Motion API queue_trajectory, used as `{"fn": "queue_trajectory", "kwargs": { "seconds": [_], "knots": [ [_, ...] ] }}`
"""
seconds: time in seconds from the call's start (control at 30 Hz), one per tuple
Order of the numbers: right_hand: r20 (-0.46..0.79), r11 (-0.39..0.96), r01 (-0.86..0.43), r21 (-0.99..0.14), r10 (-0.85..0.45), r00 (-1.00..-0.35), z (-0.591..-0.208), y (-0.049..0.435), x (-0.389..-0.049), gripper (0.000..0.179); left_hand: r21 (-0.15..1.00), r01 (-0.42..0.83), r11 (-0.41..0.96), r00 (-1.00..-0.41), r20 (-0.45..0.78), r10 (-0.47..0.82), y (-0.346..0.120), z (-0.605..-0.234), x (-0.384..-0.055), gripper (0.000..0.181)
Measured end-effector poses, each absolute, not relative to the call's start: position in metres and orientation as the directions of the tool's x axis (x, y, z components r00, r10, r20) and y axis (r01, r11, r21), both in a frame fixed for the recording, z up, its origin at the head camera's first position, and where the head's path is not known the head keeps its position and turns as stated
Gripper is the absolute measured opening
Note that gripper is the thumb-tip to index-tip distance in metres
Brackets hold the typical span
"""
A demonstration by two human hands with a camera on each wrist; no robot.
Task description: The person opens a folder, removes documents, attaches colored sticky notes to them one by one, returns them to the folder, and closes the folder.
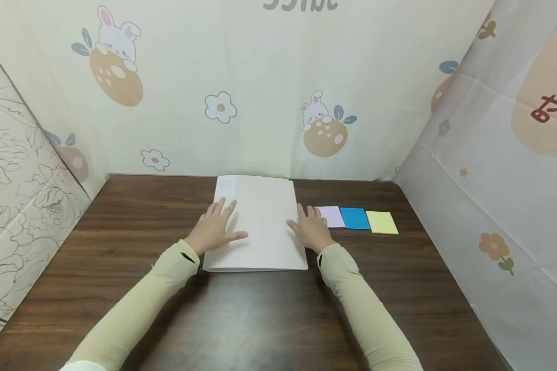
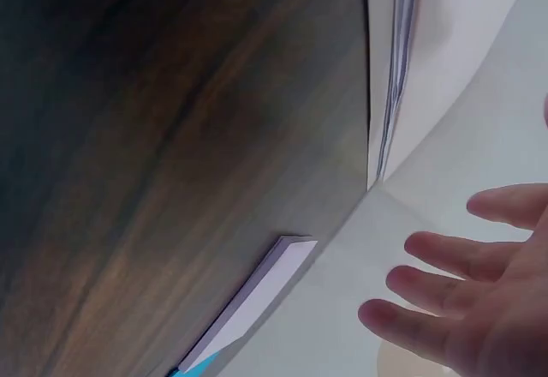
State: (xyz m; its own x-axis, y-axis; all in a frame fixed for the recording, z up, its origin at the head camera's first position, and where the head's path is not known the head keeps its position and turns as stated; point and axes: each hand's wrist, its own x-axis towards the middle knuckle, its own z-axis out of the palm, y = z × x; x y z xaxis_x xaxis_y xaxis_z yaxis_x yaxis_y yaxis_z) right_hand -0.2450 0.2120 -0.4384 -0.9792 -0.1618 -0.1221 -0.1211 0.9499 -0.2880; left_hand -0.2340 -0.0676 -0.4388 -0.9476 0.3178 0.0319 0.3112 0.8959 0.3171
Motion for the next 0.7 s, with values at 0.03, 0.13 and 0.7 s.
{"fn": "queue_trajectory", "kwargs": {
  "seconds": [0.03, 0.13, 0.7],
  "knots": [
    [-0.13, 0.95, -0.115, -0.29, -0.159, -0.979, -0.439, 0.213, -0.245, 0.069, 0.312, 0.316, 0.896, -0.946, 0.031, 0.322, -0.067, -0.44, -0.233, 0.1],
    [-0.147, 0.952, -0.104, -0.289, -0.151, -0.978, -0.439, 0.214, -0.244, 0.066, 0.299, 0.33, 0.895, -0.94, 0.019, 0.34, -0.065, -0.442, -0.23, 0.1],
    [-0.14, 0.95, -0.267, -0.161, -0.29, -0.947, -0.444, 0.22, -0.241, 0.031, 0.224, 0.433, 0.873, -0.896, -0.003, 0.445, -0.063, -0.445, -0.206, 0.096]
  ]
}}
